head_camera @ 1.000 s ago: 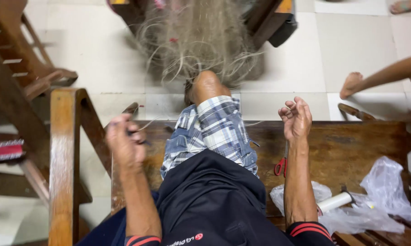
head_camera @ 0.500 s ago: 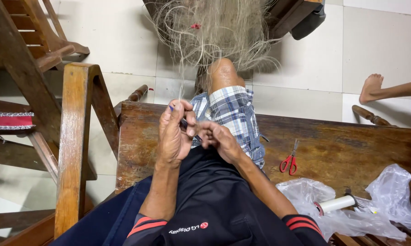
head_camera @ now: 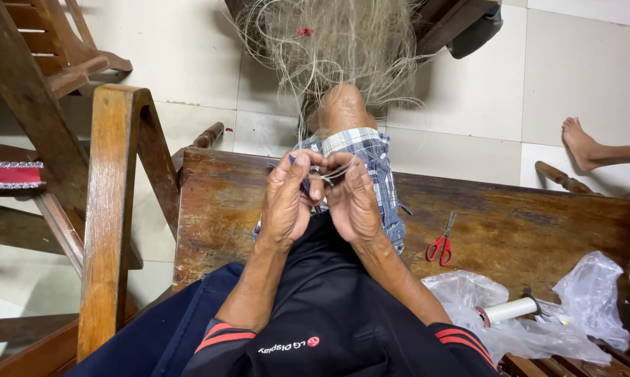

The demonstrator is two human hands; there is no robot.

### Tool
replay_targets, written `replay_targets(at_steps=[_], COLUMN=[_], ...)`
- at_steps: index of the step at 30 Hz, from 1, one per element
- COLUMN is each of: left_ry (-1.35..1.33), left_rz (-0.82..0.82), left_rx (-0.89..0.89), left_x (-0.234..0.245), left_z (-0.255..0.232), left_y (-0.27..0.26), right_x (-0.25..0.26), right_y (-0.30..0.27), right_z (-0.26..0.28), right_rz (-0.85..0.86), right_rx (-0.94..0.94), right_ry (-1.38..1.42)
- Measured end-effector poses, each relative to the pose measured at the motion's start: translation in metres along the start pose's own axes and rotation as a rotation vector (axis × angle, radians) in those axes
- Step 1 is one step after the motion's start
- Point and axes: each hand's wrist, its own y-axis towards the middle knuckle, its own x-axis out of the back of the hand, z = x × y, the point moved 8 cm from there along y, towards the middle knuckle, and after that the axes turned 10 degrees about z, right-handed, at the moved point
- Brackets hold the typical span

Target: Repair a fishing net by cutting and organizing the mesh with scissors and a pen

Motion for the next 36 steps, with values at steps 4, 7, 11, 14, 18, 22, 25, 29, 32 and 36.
replay_targets(at_steps=[4, 7, 11, 14, 18, 22, 25, 29, 32, 36], left_ry=[0.025, 0.029, 0.066, 0.045, 0.081, 0.320, 0.588, 0.546, 0.464, 0.518], left_rz=[-0.006, 0.006, 0.032, 0.055, 0.110, 0.144, 0.167, 0.208, 0.258, 0.256], left_rx=[0.034, 0.068, 0.042, 0.051, 0.058, -0.037, -0.115, -0.080, -0.016, 0.070], left_x=[-0.008, -0.012, -0.022, -0.017, -0.015, -0.002, -0.006, 0.001, 0.014, 0.028], left_z=[0.000, 0.005, 0.005, 0.017, 0.018, 0.012, 0.001, 0.011, 0.035, 0.039], left_y=[0.000, 0.002, 0.002, -0.003, -0.010, -0.017, -0.024, -0.023, -0.027, -0.024], right_x=[0.033, 0.034, 0.044, 0.054, 0.044, 0.035, 0.024, 0.033, 0.048, 0.063], right_y=[-0.008, -0.007, -0.013, -0.015, -0.008, -0.005, -0.014, -0.010, -0.004, -0.005], right_z=[0.003, 0.018, 0.035, 0.035, 0.039, 0.041, 0.046, 0.042, 0.044, 0.055], right_rz=[-0.142, -0.168, -0.210, -0.205, -0.265, -0.272, -0.270, -0.268, -0.296, -0.307], right_rx=[0.098, 0.186, 0.365, 0.404, 0.412, 0.392, 0.385, 0.410, 0.422, 0.439], right_ry=[-0.096, -0.164, -0.441, -0.464, -0.492, -0.670, -0.844, -0.731, -0.615, -0.498])
